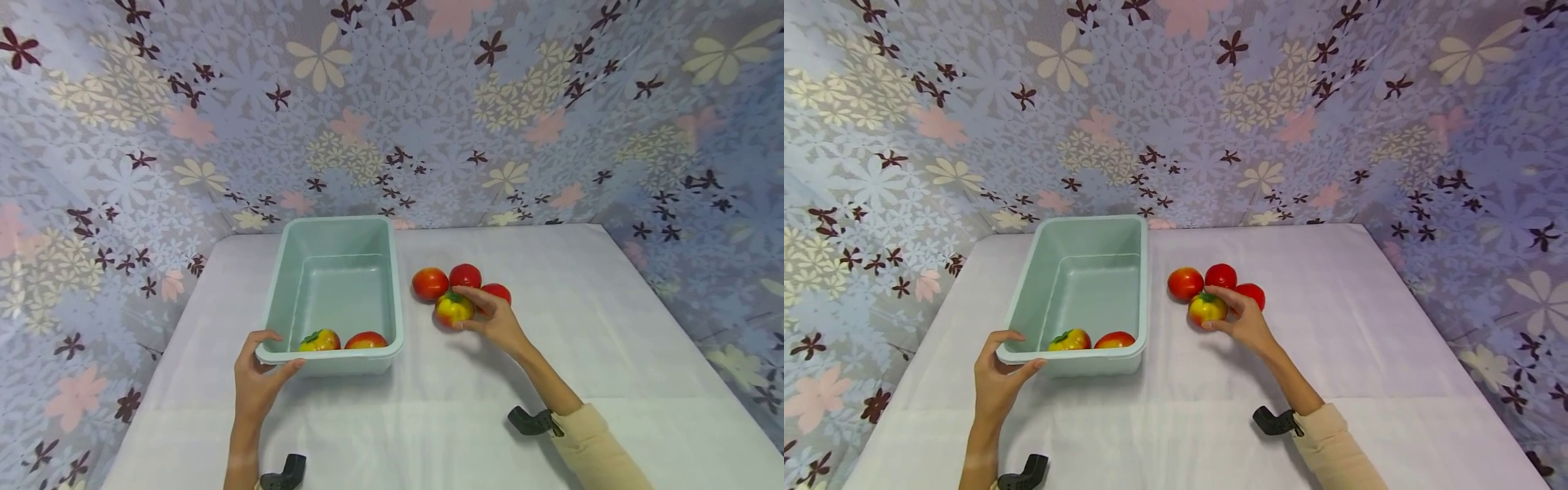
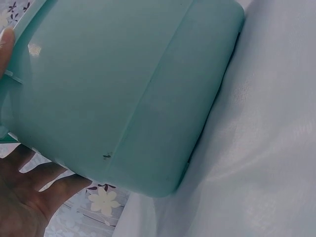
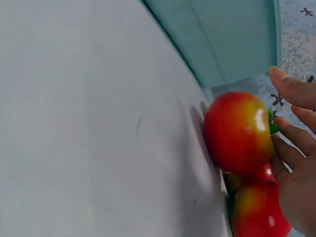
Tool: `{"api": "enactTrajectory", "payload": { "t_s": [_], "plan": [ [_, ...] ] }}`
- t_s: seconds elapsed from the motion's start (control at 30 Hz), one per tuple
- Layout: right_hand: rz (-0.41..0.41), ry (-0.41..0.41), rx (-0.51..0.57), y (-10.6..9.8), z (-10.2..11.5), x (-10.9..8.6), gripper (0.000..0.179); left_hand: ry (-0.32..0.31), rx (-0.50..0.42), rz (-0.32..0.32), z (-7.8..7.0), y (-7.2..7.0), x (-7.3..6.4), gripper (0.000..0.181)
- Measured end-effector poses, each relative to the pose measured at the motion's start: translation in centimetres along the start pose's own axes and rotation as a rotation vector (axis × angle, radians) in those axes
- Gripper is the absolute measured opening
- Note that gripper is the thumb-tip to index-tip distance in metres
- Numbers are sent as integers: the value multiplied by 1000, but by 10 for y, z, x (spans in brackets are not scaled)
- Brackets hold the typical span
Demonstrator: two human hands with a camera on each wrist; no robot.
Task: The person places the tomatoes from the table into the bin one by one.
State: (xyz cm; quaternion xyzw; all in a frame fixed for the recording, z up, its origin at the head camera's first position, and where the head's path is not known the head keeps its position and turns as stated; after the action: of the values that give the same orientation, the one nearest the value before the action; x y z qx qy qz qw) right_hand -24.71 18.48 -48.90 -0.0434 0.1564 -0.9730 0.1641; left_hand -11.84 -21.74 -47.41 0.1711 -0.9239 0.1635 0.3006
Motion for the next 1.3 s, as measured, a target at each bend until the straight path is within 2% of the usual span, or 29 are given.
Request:
{"api": "enactTrajectory", "payload": {
  "t_s": [0.27, 0.4, 0.77, 1.03, 1.3],
  "plan": [
    [-27, -5, -236, 5, -8, 0, 72, 21, -18, 0, 1, -1, -1, 51],
    [-36, -13, -273, 6, -12, 1, 71, 23, -18, -3, 1, 0, -1, 52],
    [-43, -27, -258, 2, -16, 3, 65, 17, 15, 10, -1, -1, 0, 52],
    [-27, -45, -226, 0, -18, 1, 60, -29, 5, -5, -3, -2, -3, 49],
    [-15, -18, -169, -2, -15, -6, 59, 20, -10, -1, -3, 1, -1, 51]
  ]
}}
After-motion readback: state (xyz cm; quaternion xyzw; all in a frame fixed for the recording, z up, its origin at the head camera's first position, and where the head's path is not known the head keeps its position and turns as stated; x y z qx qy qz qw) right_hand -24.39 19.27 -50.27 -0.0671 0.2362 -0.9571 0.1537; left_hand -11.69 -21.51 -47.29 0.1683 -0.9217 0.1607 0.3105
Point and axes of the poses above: each hand's wrist, its own x-axis towards the middle knuckle, its own y-axis out of the palm, z = x × y, the point moved 1 cm from there along x, towards the middle knuckle, and after that the axes turned 11 degrees about y, right-handed, at the moved point
